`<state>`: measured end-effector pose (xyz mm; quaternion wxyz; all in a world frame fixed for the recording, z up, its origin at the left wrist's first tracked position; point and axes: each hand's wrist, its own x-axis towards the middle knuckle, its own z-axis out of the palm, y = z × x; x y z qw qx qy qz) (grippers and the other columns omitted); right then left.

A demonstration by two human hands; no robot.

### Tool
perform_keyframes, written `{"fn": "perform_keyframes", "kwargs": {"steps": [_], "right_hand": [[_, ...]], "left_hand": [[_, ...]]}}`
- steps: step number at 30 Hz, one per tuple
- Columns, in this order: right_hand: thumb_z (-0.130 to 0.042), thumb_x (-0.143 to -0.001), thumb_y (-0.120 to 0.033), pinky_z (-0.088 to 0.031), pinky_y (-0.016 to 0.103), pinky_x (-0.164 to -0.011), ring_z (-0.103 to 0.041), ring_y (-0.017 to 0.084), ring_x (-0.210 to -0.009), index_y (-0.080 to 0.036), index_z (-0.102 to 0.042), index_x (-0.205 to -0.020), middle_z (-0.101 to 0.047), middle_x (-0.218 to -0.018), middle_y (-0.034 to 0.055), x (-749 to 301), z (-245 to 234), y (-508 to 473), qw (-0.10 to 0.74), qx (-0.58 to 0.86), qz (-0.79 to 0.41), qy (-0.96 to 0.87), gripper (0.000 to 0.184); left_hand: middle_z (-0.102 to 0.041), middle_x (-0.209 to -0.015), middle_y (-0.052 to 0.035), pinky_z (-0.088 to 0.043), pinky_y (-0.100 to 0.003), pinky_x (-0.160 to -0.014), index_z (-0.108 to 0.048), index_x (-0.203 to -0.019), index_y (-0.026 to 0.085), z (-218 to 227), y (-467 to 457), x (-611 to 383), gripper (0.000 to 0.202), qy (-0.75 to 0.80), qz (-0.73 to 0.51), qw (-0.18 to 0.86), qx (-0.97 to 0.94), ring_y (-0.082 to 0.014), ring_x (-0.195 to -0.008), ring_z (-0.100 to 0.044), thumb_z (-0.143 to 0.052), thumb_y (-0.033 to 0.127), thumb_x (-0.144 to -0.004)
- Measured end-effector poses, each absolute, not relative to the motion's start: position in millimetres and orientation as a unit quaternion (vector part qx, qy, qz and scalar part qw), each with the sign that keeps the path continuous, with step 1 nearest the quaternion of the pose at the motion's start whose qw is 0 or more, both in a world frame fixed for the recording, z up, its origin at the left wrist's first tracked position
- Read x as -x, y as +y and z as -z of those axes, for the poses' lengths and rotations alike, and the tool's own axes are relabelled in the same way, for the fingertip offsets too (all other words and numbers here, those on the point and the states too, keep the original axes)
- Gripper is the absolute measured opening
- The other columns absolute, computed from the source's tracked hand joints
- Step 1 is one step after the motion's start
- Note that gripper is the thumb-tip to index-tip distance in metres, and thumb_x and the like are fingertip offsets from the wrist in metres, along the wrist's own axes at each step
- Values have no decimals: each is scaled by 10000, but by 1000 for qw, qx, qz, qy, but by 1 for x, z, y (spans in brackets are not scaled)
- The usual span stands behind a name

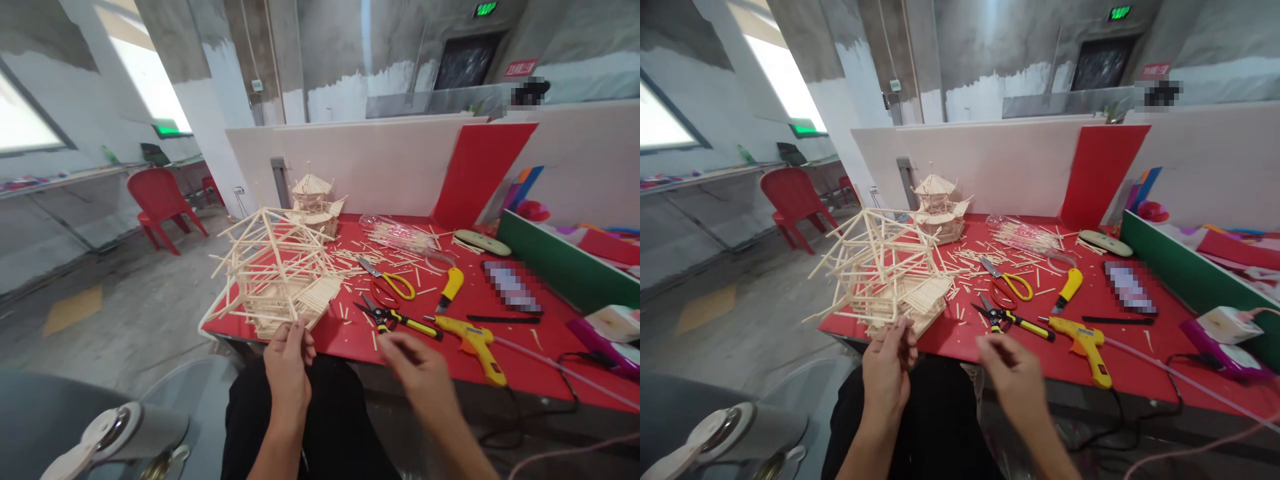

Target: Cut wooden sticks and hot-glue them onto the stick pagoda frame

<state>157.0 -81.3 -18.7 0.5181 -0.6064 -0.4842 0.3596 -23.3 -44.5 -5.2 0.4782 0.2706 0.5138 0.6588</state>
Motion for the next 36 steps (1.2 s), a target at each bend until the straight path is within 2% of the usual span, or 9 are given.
{"fn": "perform_keyframes", "kwargs": {"steps": [3,6,9,12,17,26,36], "right_hand": [[-695,-748,-491,-426,215,-476,-576,135,-579,-176,-694,-830,-660,-674,18,-91,9,-63,550,466,-544,-430,325],[-720,-736,-471,-415,186,-440,-564,105,-530,-167,-664,-851,-641,-637,-1,-56,5,-48,598,407,-597,-347,329],[-724,-730,-478,-444,192,-428,-528,83,-453,-162,-611,-766,-610,-583,-23,-49,9,-41,619,388,-619,-287,338],[-695,-764,-473,-468,200,-437,-527,81,-449,-156,-578,-707,-606,-578,-21,-51,16,-40,614,377,-637,-276,343],[-677,-799,-424,-466,199,-459,-526,77,-458,-158,-606,-780,-621,-601,-26,-49,23,-36,623,356,-640,-277,276],[-662,-813,-436,-484,215,-509,-539,82,-489,-164,-596,-739,-618,-603,-27,-48,24,-33,624,352,-631,-298,290],[-680,-800,-422,-496,223,-517,-557,91,-500,-165,-597,-751,-620,-606,-28,-49,21,-34,629,346,-630,-298,274]], "left_hand": [[-582,-526,29,-324,-145,-373,-609,-693,140,5,-41,26,275,523,-648,471,-292,-55,-404,-481,-759,370,-694],[-591,-519,19,-343,-156,-377,-615,-700,133,2,-39,26,266,491,-638,523,-280,-69,-414,-492,-775,344,-675],[-577,-510,28,-340,-163,-360,-607,-707,136,-1,-37,23,275,457,-635,580,-228,-68,-394,-467,-800,319,-640],[-519,-473,48,-316,-160,-348,-554,-639,143,-1,-35,21,305,434,-632,609,-201,-53,-368,-422,-793,332,-654],[-500,-474,46,-315,-161,-369,-537,-618,141,1,-31,20,339,448,-644,589,-194,-52,-394,-420,-788,363,-664],[-448,-468,62,-276,-149,-377,-527,-605,142,-2,-28,18,353,446,-654,578,-199,-38,-404,-370,-815,346,-611],[-437,-469,76,-268,-135,-365,-558,-660,141,2,-26,18,319,449,-655,572,-204,-27,-389,-360,-816,326,-625]]}}
